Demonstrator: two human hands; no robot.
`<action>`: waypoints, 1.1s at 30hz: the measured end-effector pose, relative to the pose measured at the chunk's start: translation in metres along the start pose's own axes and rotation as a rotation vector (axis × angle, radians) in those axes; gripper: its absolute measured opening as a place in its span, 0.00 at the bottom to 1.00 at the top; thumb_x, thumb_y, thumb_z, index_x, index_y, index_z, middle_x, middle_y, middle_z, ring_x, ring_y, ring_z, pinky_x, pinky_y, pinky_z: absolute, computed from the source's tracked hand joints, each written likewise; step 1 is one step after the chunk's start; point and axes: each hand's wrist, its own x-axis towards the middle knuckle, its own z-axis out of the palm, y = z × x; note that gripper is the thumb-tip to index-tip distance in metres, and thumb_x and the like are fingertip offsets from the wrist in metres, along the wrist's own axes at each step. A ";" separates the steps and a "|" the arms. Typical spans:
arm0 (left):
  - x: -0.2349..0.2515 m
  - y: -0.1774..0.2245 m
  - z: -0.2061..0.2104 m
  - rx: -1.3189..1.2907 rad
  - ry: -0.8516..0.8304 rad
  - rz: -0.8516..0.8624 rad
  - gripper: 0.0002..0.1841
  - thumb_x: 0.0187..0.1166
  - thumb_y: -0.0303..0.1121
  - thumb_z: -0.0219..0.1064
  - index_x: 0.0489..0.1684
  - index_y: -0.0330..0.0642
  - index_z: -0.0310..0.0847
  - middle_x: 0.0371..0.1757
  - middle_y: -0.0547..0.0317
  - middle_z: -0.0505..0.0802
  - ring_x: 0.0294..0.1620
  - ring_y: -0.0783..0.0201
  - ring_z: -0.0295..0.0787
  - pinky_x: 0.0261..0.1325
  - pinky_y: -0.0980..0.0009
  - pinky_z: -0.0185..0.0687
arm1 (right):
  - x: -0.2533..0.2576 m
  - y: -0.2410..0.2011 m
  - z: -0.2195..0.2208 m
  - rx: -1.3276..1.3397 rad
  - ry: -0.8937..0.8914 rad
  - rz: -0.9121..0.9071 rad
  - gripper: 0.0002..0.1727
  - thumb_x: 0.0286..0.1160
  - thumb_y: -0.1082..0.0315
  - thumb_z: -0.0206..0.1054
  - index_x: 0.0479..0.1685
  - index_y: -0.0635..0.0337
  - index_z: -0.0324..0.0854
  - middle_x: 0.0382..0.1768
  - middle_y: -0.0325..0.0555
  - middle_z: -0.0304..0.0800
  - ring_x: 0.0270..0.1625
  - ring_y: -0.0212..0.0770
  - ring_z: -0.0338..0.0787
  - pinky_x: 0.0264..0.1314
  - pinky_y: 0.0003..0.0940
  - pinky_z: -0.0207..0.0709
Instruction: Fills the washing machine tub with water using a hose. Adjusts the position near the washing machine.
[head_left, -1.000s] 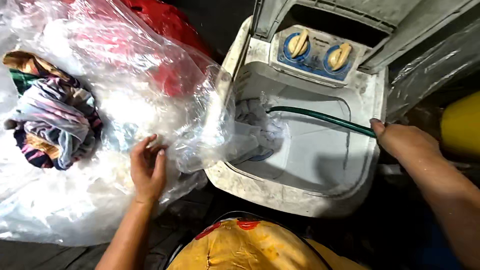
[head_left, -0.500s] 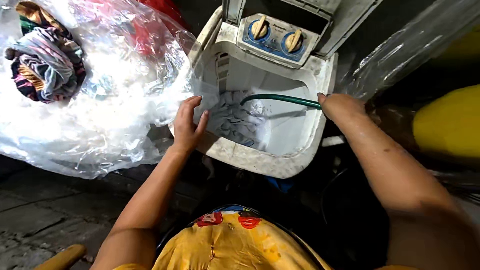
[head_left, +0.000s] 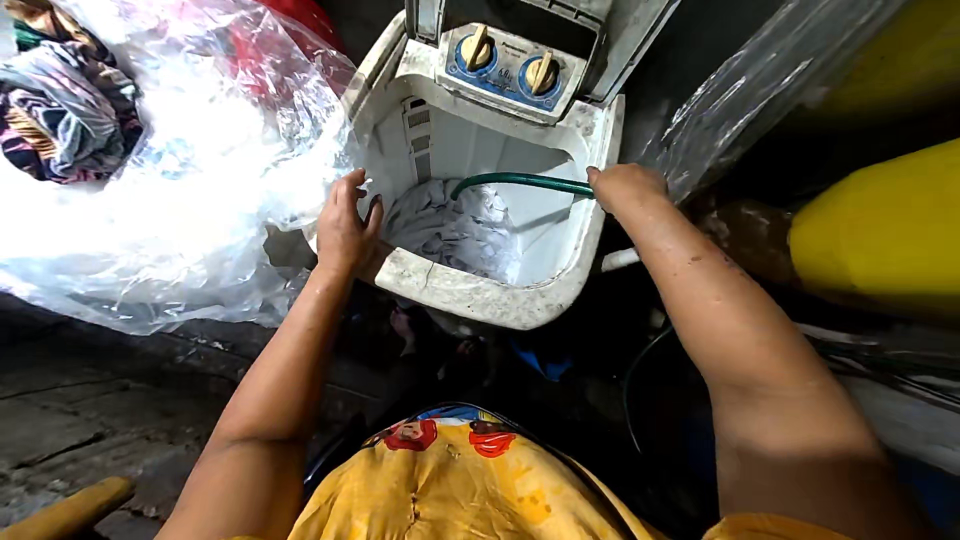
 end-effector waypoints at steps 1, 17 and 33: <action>0.000 0.000 0.000 0.007 0.003 -0.008 0.26 0.86 0.39 0.62 0.77 0.32 0.70 0.68 0.37 0.87 0.62 0.48 0.90 0.68 0.53 0.83 | 0.002 0.000 0.000 -0.003 0.000 0.002 0.44 0.93 0.38 0.35 0.53 0.72 0.86 0.61 0.73 0.87 0.67 0.72 0.86 0.59 0.77 0.75; 0.002 0.001 -0.002 -0.007 -0.009 -0.040 0.25 0.85 0.38 0.62 0.77 0.35 0.71 0.66 0.40 0.88 0.61 0.49 0.90 0.67 0.53 0.84 | 0.005 -0.003 0.007 -0.245 0.018 -0.133 0.21 0.88 0.68 0.58 0.76 0.59 0.77 0.61 0.71 0.88 0.64 0.75 0.87 0.55 0.75 0.79; 0.003 -0.001 -0.004 -0.078 0.017 -0.062 0.23 0.85 0.35 0.62 0.76 0.34 0.73 0.65 0.41 0.89 0.60 0.50 0.91 0.67 0.54 0.85 | -0.006 -0.007 0.015 -0.195 0.083 -0.018 0.25 0.88 0.67 0.57 0.82 0.63 0.70 0.62 0.72 0.87 0.67 0.73 0.86 0.61 0.74 0.77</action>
